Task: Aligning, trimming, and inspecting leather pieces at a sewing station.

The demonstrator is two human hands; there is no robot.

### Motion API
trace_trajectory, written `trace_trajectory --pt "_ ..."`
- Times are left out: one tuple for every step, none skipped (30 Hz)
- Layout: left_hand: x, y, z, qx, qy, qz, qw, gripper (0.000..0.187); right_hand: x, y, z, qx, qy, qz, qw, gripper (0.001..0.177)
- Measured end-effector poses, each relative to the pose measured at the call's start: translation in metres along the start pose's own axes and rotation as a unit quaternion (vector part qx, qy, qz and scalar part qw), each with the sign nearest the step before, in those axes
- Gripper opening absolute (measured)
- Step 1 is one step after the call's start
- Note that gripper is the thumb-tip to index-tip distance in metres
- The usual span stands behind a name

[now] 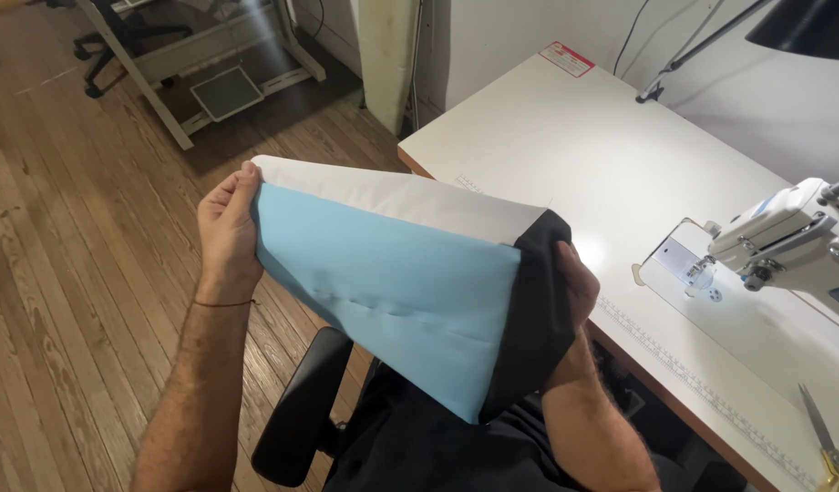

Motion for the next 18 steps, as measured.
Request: trace_trajectory --pt "-0.011 0.004 -0.002 -0.008 0.007 -0.004 1.0 0.029 -0.001 -0.003 0.003 -0.007 -0.006 -0.01 1.0 0.014" --pt "-0.008 -0.007 0.005 -0.009 0.008 -0.007 1.0 0.029 -0.001 -0.007 0.005 -0.003 -0.007 -0.01 1.0 0.014" --pt "-0.007 -0.02 0.013 -0.018 0.013 -0.018 1.0 0.028 -0.001 -0.011 0.007 -0.008 -0.012 -0.019 1.0 0.016" --pt "-0.006 -0.032 0.021 -0.027 0.019 -0.029 0.999 0.028 -0.001 -0.016 0.009 -0.012 -0.016 -0.029 0.999 0.018" --pt "-0.016 -0.032 0.02 -0.028 0.022 -0.034 0.999 0.028 0.001 -0.021 0.009 -0.006 -0.016 -0.028 0.999 0.018" --pt "-0.027 -0.031 0.019 -0.032 0.029 -0.048 0.998 0.029 0.001 -0.026 0.01 -0.01 -0.02 -0.037 0.999 0.02" --pt "-0.036 -0.027 0.023 -0.038 0.03 -0.059 0.997 0.03 -0.002 -0.028 0.014 -0.018 -0.026 -0.049 0.998 0.022" --pt "-0.042 -0.029 0.029 -0.04 0.03 -0.061 0.997 0.03 -0.003 -0.029 0.016 -0.016 -0.027 -0.052 0.998 0.022" --pt "-0.049 -0.029 0.034 -0.041 0.016 -0.077 0.996 0.031 -0.005 -0.029 0.021 -0.026 -0.032 -0.063 0.997 0.024" --pt "-0.056 -0.03 0.037 -0.041 0.003 -0.093 0.995 0.032 -0.007 -0.029 0.026 -0.037 -0.038 -0.074 0.996 0.027" --pt "-0.083 -0.014 0.027 -0.039 0.004 -0.1 0.994 0.032 -0.006 -0.035 0.023 -0.031 -0.041 -0.07 0.996 0.027" --pt "-0.105 0.002 0.016 -0.03 -0.015 -0.088 0.996 0.031 -0.006 -0.042 0.022 -0.035 -0.049 -0.077 0.995 0.029" --pt "-0.121 0.025 0.008 -0.021 -0.039 -0.067 0.997 0.031 -0.009 -0.039 0.027 -0.049 -0.057 -0.088 0.993 0.032" --pt "-0.126 0.023 0.01 -0.019 -0.043 -0.065 0.997 0.031 0.002 -0.041 0.009 -0.052 -0.059 -0.088 0.993 0.032" --pt "-0.132 0.021 0.007 0.01 -0.051 -0.065 0.997 0.013 0.015 -0.041 -0.023 0.046 0.064 -0.053 0.995 0.049" --pt "-0.139 0.02 0.005 0.04 -0.059 -0.065 0.995 0.021 0.025 -0.039 -0.055 0.143 0.186 -0.017 0.972 0.069" --pt "-0.143 0.02 0.003 0.041 -0.059 -0.067 0.995 0.021 0.03 -0.044 -0.053 0.143 0.185 -0.015 0.972 0.069" --pt "-0.15 0.021 0.001 0.042 -0.041 -0.087 0.995 0.028 0.035 -0.048 -0.054 0.159 0.232 0.014 0.959 0.081"
Point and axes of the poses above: each hand's wrist, its own y-axis away from the middle knuckle, its own z-axis out of the back of the hand, x = y × z, the point moved 8 cm from there along -y, towards the middle knuckle, and after that the axes turned 10 degrees about -x, right-handed, at the moved point
